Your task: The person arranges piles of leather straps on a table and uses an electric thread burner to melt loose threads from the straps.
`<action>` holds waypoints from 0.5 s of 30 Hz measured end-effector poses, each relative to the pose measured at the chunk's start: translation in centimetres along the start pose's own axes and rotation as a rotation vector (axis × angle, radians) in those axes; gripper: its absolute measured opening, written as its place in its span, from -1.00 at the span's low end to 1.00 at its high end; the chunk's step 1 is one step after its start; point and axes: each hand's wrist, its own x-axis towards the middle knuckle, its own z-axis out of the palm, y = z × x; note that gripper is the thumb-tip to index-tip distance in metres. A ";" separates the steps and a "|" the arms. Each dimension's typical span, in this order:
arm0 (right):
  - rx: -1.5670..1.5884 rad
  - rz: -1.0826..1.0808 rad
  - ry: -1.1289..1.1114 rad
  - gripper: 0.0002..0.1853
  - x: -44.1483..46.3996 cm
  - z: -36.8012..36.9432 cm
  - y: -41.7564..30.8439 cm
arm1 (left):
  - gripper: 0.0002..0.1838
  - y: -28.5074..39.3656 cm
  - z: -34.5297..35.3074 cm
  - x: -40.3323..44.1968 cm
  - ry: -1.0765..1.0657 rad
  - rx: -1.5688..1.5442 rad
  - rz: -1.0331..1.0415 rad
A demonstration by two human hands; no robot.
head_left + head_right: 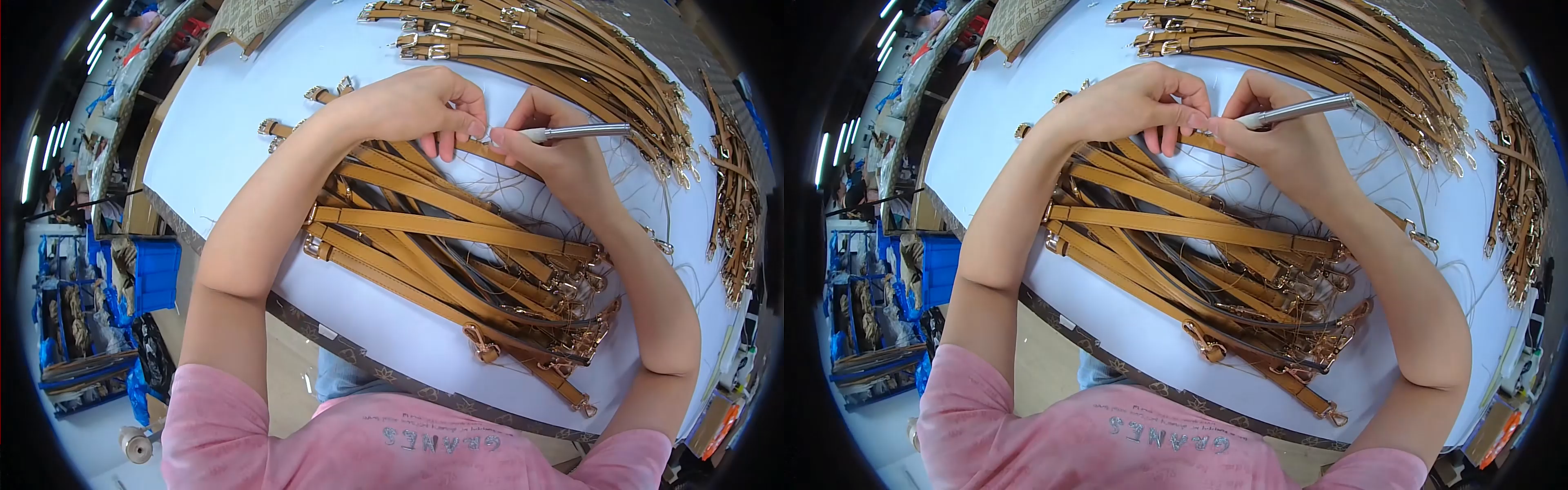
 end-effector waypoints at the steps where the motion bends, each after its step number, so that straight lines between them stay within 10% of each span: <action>1: 0.000 0.001 0.000 -0.82 0.0 0.0 0.0 | -0.83 0.0 0.0 0.0 0.000 0.001 0.000; 15: 0.011 -0.003 -0.010 -0.81 0.1 -0.1 0.4 | -0.86 0.3 -0.2 -0.1 -0.010 -0.028 -0.009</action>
